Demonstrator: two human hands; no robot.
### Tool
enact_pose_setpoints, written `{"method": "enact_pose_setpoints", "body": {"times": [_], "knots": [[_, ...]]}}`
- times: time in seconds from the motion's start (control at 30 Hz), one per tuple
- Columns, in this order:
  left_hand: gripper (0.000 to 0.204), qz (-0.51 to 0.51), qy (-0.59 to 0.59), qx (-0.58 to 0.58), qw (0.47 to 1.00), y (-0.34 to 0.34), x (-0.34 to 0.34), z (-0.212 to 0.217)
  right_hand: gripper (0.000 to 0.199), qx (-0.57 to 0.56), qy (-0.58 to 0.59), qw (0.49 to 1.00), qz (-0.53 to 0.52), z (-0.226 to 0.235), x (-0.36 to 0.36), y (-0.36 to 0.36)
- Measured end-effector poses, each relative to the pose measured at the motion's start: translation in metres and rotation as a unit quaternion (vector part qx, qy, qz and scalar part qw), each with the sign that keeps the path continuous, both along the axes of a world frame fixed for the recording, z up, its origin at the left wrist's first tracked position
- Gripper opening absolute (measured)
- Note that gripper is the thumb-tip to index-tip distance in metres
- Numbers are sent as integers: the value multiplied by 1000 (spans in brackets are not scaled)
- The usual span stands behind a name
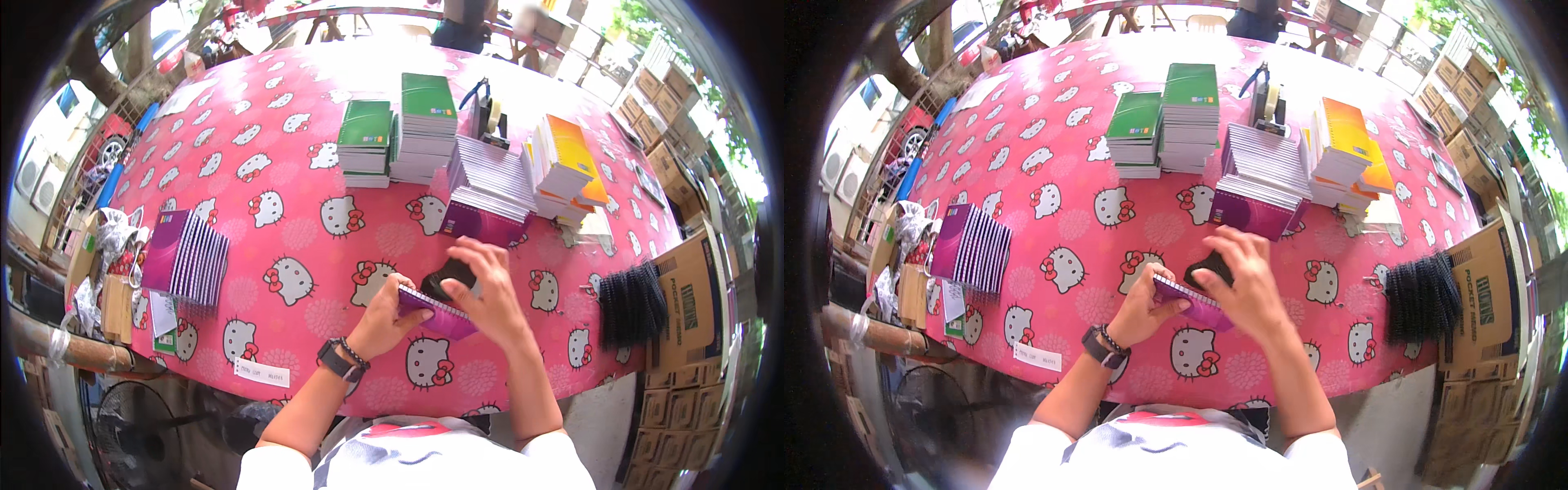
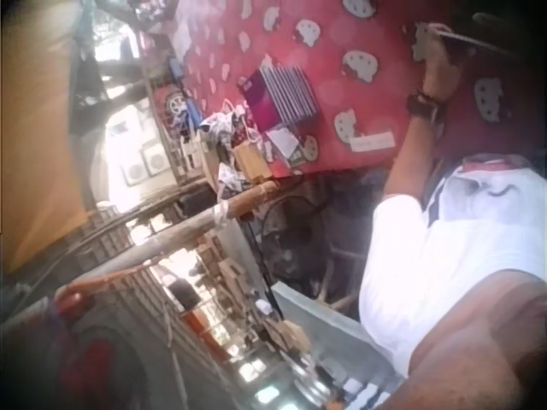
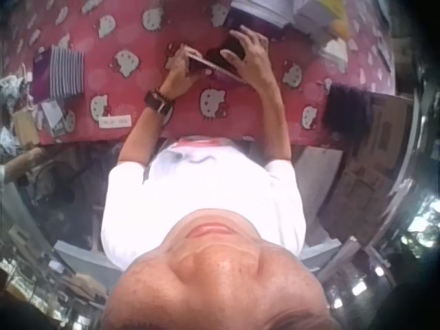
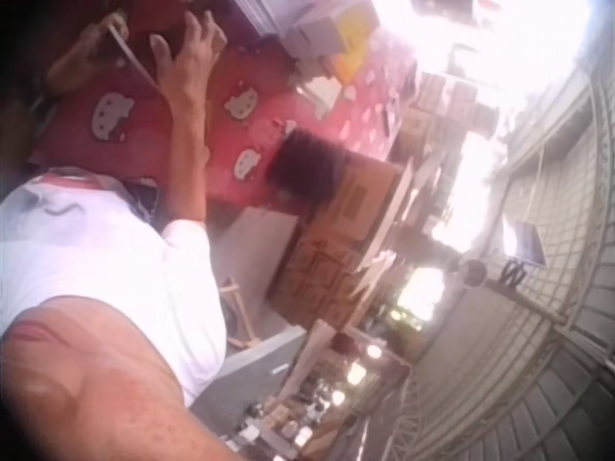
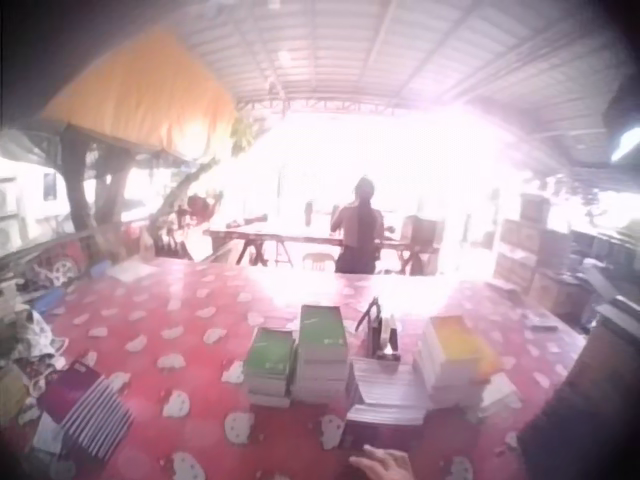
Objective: The person assembles small notepads by hand. The person picks up a purple cover, aligns it with a set of pages, and inserts a small black spiral binding through the holes by hand.
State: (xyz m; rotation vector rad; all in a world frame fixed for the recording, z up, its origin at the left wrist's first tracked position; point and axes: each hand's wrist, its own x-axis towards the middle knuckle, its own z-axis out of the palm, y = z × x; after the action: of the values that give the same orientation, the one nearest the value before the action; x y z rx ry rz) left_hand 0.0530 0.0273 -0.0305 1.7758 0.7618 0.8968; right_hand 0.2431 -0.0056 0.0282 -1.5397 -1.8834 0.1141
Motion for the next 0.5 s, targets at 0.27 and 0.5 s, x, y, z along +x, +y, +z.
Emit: {"method": "enact_pose_setpoints", "body": {"times": [0.27, 0.5], "knots": [[15, 53, -131, -69, 987, -10, 10, 27, 22, -2, 259, 962, 86, 6, -29, -23], [19, 36, -135, 10, 990, -9, -3, 30, 17, -57, 244, 963, 103, 18, -31, -27]]}}
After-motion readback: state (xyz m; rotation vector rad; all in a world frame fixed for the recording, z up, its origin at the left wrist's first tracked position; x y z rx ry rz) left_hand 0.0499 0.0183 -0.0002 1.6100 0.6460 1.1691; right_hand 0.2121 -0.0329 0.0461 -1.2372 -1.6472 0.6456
